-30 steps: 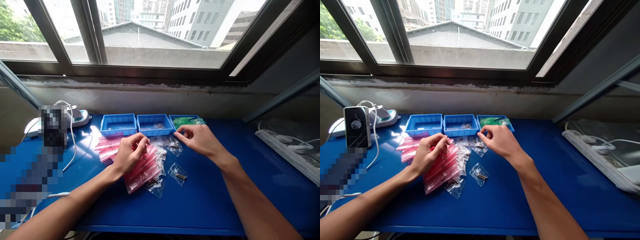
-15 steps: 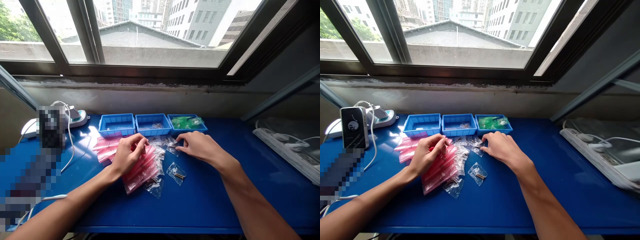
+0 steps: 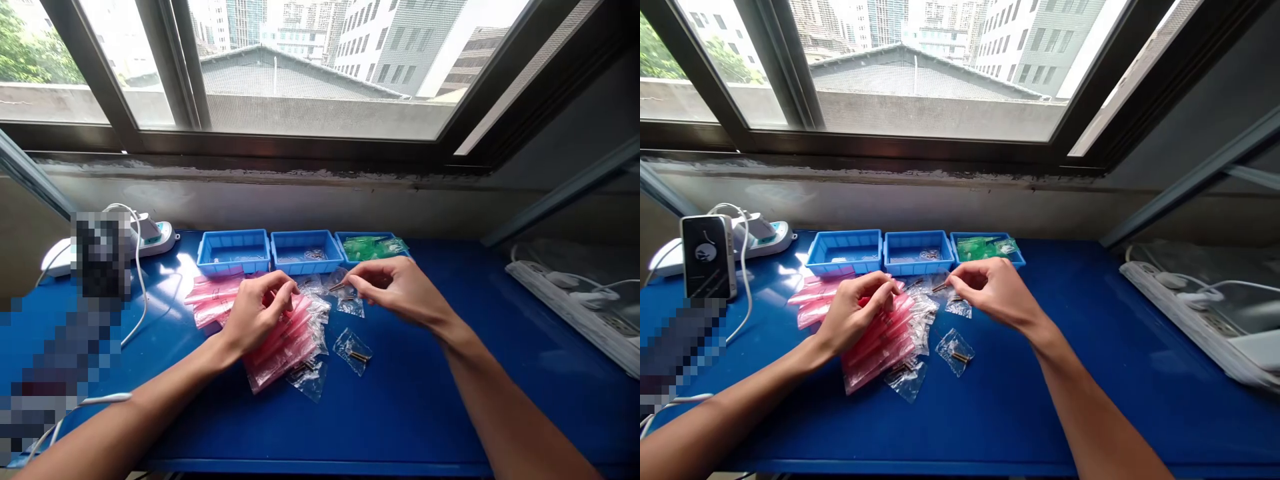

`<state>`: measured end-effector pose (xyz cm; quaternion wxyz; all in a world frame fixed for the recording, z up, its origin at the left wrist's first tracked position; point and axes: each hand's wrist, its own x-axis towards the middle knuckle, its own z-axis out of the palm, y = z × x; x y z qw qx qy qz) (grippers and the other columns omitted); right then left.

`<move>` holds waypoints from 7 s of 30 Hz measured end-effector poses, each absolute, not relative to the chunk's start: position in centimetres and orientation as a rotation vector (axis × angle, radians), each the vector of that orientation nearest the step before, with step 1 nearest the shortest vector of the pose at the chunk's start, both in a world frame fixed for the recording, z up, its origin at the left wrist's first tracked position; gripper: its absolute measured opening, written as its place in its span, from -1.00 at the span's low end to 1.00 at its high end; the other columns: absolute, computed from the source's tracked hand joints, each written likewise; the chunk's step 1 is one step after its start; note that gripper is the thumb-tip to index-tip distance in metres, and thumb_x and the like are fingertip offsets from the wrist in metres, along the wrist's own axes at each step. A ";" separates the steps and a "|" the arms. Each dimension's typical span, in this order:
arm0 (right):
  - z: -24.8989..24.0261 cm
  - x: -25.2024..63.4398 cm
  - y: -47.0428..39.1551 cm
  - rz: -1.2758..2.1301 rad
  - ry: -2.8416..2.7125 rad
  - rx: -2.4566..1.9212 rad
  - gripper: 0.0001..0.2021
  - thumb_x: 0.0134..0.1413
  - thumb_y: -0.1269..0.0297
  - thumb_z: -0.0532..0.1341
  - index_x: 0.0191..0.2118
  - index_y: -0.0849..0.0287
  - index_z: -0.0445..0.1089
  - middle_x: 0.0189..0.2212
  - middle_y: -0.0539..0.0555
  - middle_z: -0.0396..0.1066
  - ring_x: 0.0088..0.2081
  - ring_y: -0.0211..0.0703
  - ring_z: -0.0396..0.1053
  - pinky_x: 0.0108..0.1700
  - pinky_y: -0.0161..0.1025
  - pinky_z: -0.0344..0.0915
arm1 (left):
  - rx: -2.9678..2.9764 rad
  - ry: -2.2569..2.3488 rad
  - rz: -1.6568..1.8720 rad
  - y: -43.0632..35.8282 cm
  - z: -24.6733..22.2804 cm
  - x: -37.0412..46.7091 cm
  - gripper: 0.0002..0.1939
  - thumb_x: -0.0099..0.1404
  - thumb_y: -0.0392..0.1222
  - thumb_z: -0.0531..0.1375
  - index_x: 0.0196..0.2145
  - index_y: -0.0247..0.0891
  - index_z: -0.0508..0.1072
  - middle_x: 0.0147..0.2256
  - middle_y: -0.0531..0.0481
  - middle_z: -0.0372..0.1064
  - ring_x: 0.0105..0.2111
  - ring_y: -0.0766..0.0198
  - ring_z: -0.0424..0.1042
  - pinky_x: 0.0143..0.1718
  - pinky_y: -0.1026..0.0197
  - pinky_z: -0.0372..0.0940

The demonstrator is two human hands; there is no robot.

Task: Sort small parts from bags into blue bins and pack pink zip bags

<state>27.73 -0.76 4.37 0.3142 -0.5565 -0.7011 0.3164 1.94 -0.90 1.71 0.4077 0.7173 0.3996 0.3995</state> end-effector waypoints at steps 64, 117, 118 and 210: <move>1.1 22.8 -3.0 0.499 -1.755 -0.924 -0.67 0.21 0.46 0.34 0.05 0.05 0.64 -0.09 0.04 0.68 -0.32 -0.09 0.69 -0.30 -0.28 0.64 | 2.100 0.858 1.410 -1.0 0.7 1.5 -0.75 0.39 -0.46 0.21 -0.03 -0.29 0.55 -0.15 -0.09 0.64 -0.19 0.25 0.63 -0.16 0.24 0.51; 1.1 22.7 -3.1 0.475 -1.768 -0.977 -0.67 0.25 0.40 0.32 0.09 0.04 0.62 -0.04 0.08 0.66 -0.17 0.03 0.69 -0.27 -0.19 0.64 | 2.041 0.884 1.361 -1.2 1.1 1.7 -0.81 0.43 -0.37 0.24 -0.03 -0.25 0.54 -0.17 -0.06 0.66 -0.19 0.23 0.66 -0.26 0.27 0.52; 1.1 22.7 -3.1 0.473 -1.766 -0.976 -0.67 0.25 0.40 0.32 0.08 0.04 0.63 -0.04 0.08 0.66 -0.18 0.02 0.69 -0.27 -0.20 0.64 | 2.044 0.880 1.362 -1.2 1.1 1.7 -0.80 0.43 -0.38 0.23 -0.02 -0.25 0.54 -0.17 -0.06 0.66 -0.20 0.24 0.65 -0.27 0.27 0.51; 1.2 22.7 -2.3 1.090 -1.530 -1.122 -0.82 0.12 0.17 0.45 -0.35 0.18 0.62 -0.59 -0.03 0.44 -0.59 -0.31 0.27 -0.53 -0.34 0.23 | 1.749 1.067 1.084 -0.7 1.2 1.9 -0.79 0.38 -0.11 0.30 -0.30 -0.31 0.62 -0.38 -0.07 0.59 -0.46 0.27 0.46 -0.46 0.28 0.31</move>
